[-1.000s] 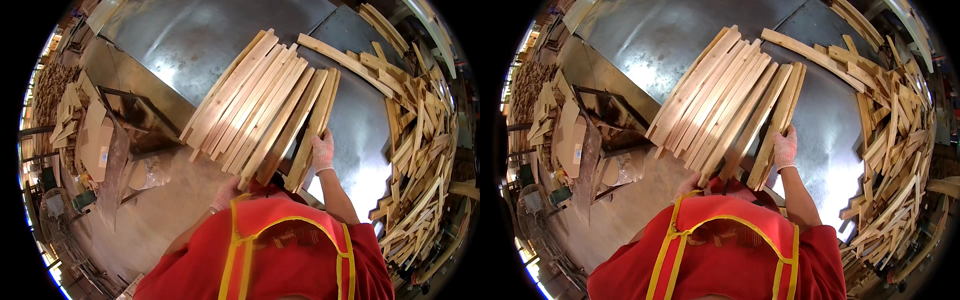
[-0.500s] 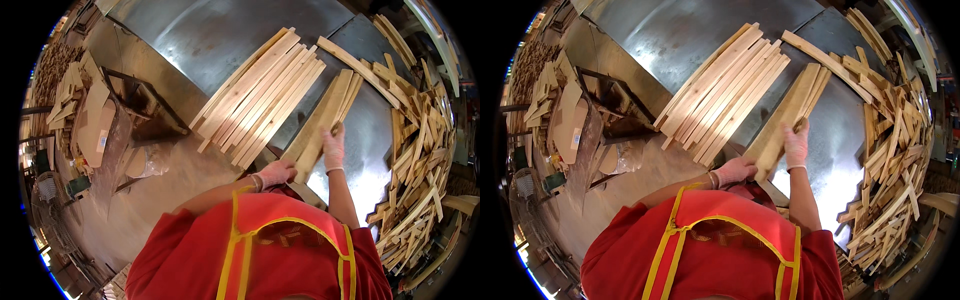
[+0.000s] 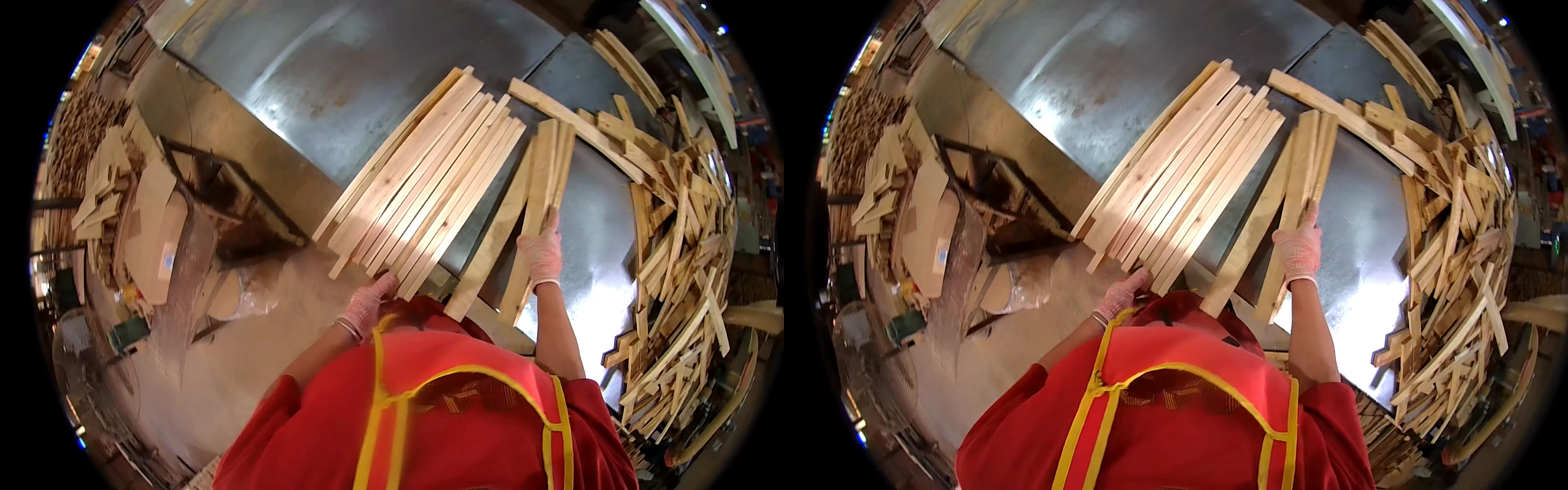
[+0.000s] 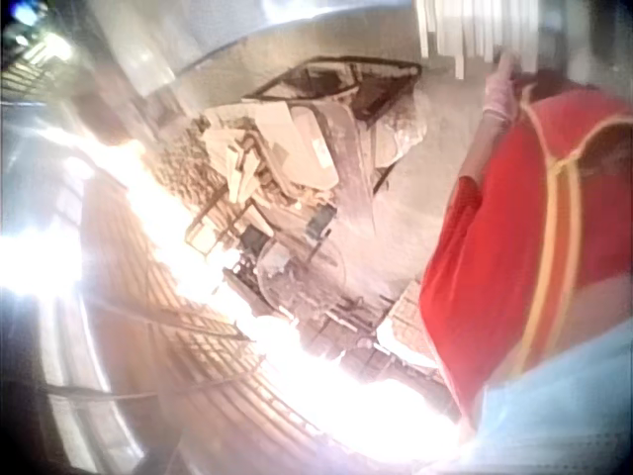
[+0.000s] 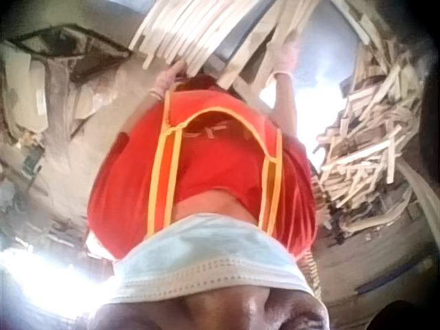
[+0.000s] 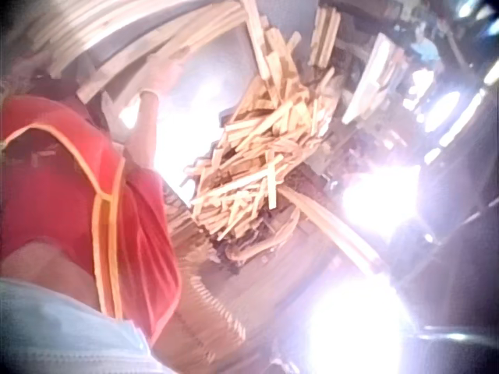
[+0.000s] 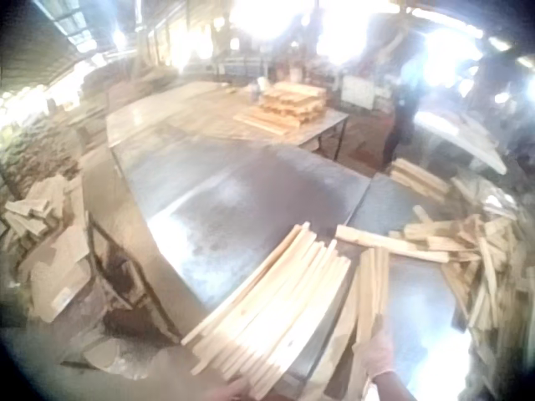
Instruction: The person picks up wooden planks from a large pile on a metal table and arranges them into a neat stack. They handle the wood by hand, separating pieces and aligning them to form a growing pile of sorted lumber.
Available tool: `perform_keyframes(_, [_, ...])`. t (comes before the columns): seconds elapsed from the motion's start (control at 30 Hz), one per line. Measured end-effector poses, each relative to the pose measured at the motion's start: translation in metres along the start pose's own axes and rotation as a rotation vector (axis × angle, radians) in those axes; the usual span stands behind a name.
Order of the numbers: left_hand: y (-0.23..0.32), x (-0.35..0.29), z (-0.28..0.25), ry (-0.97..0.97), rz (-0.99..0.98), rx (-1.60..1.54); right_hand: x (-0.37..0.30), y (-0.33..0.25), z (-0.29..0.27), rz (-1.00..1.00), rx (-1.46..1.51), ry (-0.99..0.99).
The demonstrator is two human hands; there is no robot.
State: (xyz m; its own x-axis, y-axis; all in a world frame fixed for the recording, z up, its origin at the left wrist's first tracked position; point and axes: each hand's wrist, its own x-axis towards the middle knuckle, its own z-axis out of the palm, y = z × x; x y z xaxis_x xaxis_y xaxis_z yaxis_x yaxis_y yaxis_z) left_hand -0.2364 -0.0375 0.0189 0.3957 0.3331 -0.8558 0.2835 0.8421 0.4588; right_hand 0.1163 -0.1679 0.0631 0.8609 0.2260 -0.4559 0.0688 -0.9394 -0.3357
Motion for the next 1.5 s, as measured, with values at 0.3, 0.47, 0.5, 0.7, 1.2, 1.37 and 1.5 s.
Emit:
perform_keyframes(0.3, [0.105, -0.044, 0.031, -0.468, 0.071, 0.185, 0.017, 0.016, 0.018, 0.04, 0.048, 0.08])
perform_keyframes(0.47, [0.156, -0.006, 0.128, -0.128, 0.272, 1.294, 0.006, 0.009, 0.01, -0.059, 0.296, 0.084])
perform_keyframes(0.5, [0.158, -0.005, 0.122, -0.157, 0.389, 1.255, 0.002, 0.009, 0.008, -0.065, 0.4, 0.089])
perform_keyframes(0.7, [0.151, 0.008, 0.027, 0.406, 1.144, 1.615, -0.032, -0.027, 0.018, -0.234, 0.981, 0.004])
perform_keyframes(1.2, [0.172, 0.008, 0.051, 0.149, 0.626, 1.272, -0.076, -0.123, 0.093, -0.401, 0.549, 0.096])
perform_keyframes(1.37, [0.165, -0.005, 0.057, 0.09, 0.72, 1.593, -0.073, -0.107, 0.097, -0.356, 0.532, 0.041])
perform_keyframes(1.5, [0.146, -0.015, 0.066, 0.079, 0.784, 1.531, -0.089, -0.1, 0.083, -0.365, 0.795, -0.231])
